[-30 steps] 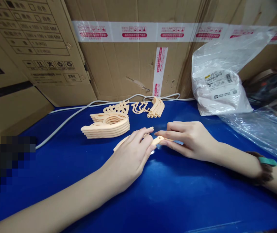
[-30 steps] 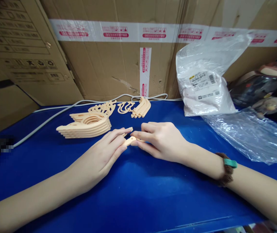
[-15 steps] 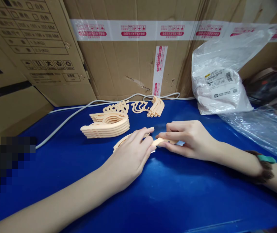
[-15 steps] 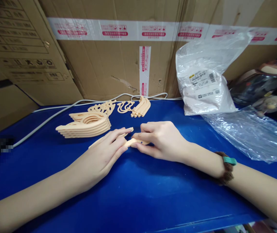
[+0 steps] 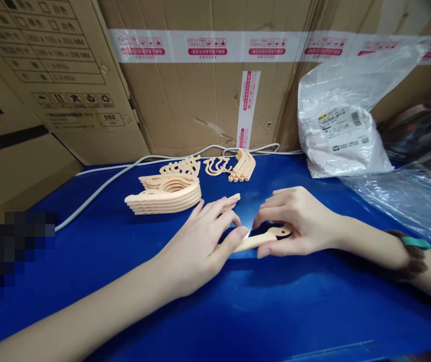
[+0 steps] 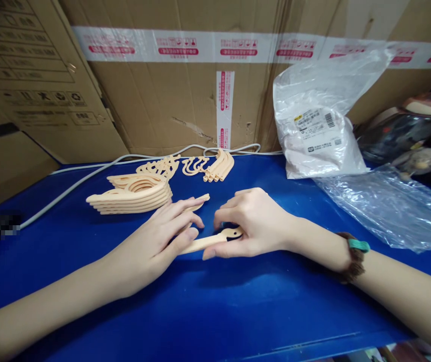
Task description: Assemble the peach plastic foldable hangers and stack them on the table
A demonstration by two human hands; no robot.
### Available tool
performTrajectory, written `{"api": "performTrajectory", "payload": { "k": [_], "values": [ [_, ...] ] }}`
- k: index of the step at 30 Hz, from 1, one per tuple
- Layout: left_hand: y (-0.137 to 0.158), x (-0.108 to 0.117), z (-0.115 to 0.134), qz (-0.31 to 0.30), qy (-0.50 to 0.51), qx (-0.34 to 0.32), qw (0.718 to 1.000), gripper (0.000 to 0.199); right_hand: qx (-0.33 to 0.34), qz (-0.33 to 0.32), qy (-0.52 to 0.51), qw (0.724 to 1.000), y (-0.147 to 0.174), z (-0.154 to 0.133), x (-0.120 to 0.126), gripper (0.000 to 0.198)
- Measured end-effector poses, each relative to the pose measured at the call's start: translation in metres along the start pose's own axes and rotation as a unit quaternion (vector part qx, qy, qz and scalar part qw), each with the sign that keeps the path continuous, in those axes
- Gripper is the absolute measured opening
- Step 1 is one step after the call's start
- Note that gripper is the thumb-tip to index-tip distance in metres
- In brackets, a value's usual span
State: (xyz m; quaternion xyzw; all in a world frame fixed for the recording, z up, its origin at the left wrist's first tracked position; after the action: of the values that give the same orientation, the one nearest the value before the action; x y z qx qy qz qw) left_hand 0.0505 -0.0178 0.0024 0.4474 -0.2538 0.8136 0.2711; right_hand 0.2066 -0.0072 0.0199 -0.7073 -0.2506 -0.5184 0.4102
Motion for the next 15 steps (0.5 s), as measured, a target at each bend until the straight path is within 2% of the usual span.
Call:
{"api": "performTrajectory", "payload": {
  "k": [4, 7, 15],
  "values": [
    [-0.003, 0.003, -0.008, 0.017, 0.039, 0.025, 0.999, 0.029, -0.001, -0.011, -0.083, 0.997, 0.0, 0.0, 0.002, 0.059],
    [-0.005, 0.004, -0.014, 0.035, 0.053, 0.021, 0.998, 0.029, -0.005, -0.03, -0.116, 0.993, -0.001, -0.002, 0.0, 0.056],
    [-0.006, 0.003, -0.016, 0.057, 0.058, 0.006, 0.997, 0.028, 0.011, -0.064, -0.065, 0.996, -0.004, -0.007, -0.006, 0.038]
  ]
}}
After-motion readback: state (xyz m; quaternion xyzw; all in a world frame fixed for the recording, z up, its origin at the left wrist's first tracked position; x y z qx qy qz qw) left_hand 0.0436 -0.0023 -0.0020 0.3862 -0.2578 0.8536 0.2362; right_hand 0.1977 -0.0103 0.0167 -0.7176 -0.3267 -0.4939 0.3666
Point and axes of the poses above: each hand's wrist, its own y-axis away from the middle knuckle, its own x-axis out of the back of the hand, z = x × y, the point moved 5 cm from there along -y, towards the middle knuckle, and after that the axes turned 3 degrees about y, right-handed, at the moved point
